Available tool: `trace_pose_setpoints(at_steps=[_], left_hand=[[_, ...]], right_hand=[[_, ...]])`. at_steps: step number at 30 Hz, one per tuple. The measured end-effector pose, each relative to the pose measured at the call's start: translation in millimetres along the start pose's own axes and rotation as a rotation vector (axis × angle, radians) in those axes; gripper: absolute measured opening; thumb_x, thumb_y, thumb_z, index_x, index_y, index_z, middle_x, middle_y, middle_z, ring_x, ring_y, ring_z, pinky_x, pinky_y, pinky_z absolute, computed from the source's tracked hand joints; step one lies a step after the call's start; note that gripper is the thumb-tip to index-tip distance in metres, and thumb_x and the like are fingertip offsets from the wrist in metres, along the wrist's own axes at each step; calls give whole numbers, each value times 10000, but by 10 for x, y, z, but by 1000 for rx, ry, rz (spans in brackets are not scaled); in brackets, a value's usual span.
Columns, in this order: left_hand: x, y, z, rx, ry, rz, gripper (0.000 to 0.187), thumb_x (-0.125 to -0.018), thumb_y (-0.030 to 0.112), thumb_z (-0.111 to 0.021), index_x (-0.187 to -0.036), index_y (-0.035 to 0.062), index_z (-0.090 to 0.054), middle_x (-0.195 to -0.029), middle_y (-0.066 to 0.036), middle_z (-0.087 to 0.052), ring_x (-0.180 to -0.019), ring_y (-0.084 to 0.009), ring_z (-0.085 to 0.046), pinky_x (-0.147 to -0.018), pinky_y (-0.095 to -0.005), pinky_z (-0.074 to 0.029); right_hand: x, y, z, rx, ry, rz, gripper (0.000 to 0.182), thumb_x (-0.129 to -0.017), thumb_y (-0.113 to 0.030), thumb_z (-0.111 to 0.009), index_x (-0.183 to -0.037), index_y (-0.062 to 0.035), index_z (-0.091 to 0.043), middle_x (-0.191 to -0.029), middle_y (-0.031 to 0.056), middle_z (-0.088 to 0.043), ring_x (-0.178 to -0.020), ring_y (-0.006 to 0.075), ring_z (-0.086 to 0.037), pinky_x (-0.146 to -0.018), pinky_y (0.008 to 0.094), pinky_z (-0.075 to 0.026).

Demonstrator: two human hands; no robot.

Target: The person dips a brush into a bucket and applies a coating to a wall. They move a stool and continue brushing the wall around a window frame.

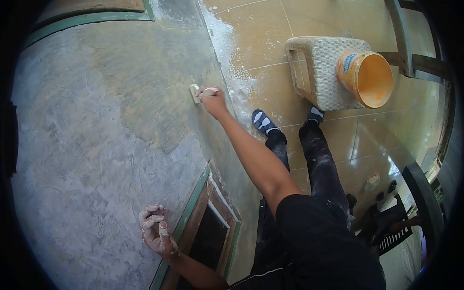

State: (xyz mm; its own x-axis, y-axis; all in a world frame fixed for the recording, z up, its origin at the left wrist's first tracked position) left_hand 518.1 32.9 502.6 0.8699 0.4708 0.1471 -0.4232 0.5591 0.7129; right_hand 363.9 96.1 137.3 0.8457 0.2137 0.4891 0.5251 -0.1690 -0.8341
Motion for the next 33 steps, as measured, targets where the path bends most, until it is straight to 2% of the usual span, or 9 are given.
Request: trace_pose_setpoints(at_steps=[2, 4, 6, 10, 12, 15, 22, 26, 33], left_hand=[[0, -7, -17, -3, -5, 18, 74, -772, 42, -544, -821, -12, -560, -998, -190, -519, -916, -273, -546, -750, -396, -501], [-26, 15, -40, -1, 3, 20, 76, -776, 45, -544, -823, -12, -559, -994, -187, -517, -912, -273, -545, -744, -394, -499], [-37, 23, -44, 56, 10, 81, 76, -775, 37, -538, -828, -14, -559, -997, -181, -515, -904, -265, -544, -743, -389, -499], [-55, 52, -46, 3, -32, 79, 79, -777, 32, -535, -834, -16, -560, -1005, -176, -514, -902, -257, -545, -748, -386, -498], [-66, 52, -79, 56, -8, 133, 79, -782, 31, -535, -839, -17, -562, -1005, -168, -516, -906, -247, -545, -751, -381, -497], [-57, 63, -47, -12, -46, 126, 84, -786, 36, -537, -846, -18, -563, -1004, -164, -518, -895, -241, -550, -755, -370, -496], [-88, 55, -71, -13, -42, 124, 85, -759, -3, -545, -839, -28, -563, -992, -174, -527, -891, -247, -578, -778, -348, -498], [-85, 68, -92, 35, -45, 158, 100, -748, -22, -534, -843, -33, -561, -995, -174, -528, -892, -247, -578, -788, -352, -497], [-75, 61, -74, 56, -37, 118, 124, -746, -45, -511, -859, -36, -561, -1007, -179, -521, -891, -249, -580, -797, -362, -499]], right_hand=[[183, -450, -120, 172, -119, 51, 103, -698, 74, -560, -704, -26, -579, -789, 37, -586, -748, 124, -569, -719, 266, -491], [357, -838, -109, -363, -205, -62, 113, -686, 76, -539, -712, -22, -588, -768, 39, -587, -737, 124, -568, -712, 255, -485], [340, -1054, 18, -397, -219, -47, 117, -683, 72, -519, -713, -16, -590, -751, 40, -582, -725, 130, -567, -714, 246, -481], [-155, -519, 20, -265, 76, -5, 87, -687, 42, -523, -673, -20, -581, -714, 36, -584, -660, 123, -536, -609, 238, -428], [-84, -865, -275, -156, -16, 240, 90, -687, 39, -513, -673, -18, -581, -711, 33, -581, -643, 116, -523, -595, 233, -412], [251, -1364, -336, -446, -293, -25, 113, -721, 79, -507, -709, -16, -567, -756, 34, -573, -755, 131, -567, -691, 251, -481], [-221, -980, -192, -344, 56, -69, 84, -676, 60, -521, -684, -4, -574, -733, 23, -579, -661, 106, -531, -619, 256, -435], [382, -1861, -408, -533, -238, 149, 80, -705, 47, -523, -702, -10, -579, -725, 27, -564, -714, 111, -538, -645, 254, -439], [929, -610, 280, -147, -35, -228, 228, -729, 29, -515, -898, -22, -659, -973, 75, -648, -873, 169, -592, -813, 271, -457]])
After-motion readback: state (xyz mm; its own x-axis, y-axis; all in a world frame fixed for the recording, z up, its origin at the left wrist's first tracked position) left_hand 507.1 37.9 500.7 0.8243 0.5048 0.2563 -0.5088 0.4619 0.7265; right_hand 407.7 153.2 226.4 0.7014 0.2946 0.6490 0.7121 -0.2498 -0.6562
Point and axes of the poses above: each hand's wrist, its own x-axis away from the middle knuckle, its own z-axis out of the back of the hand, y = z × x, the point moved 5 cm from there along -x, towards the middle knuckle
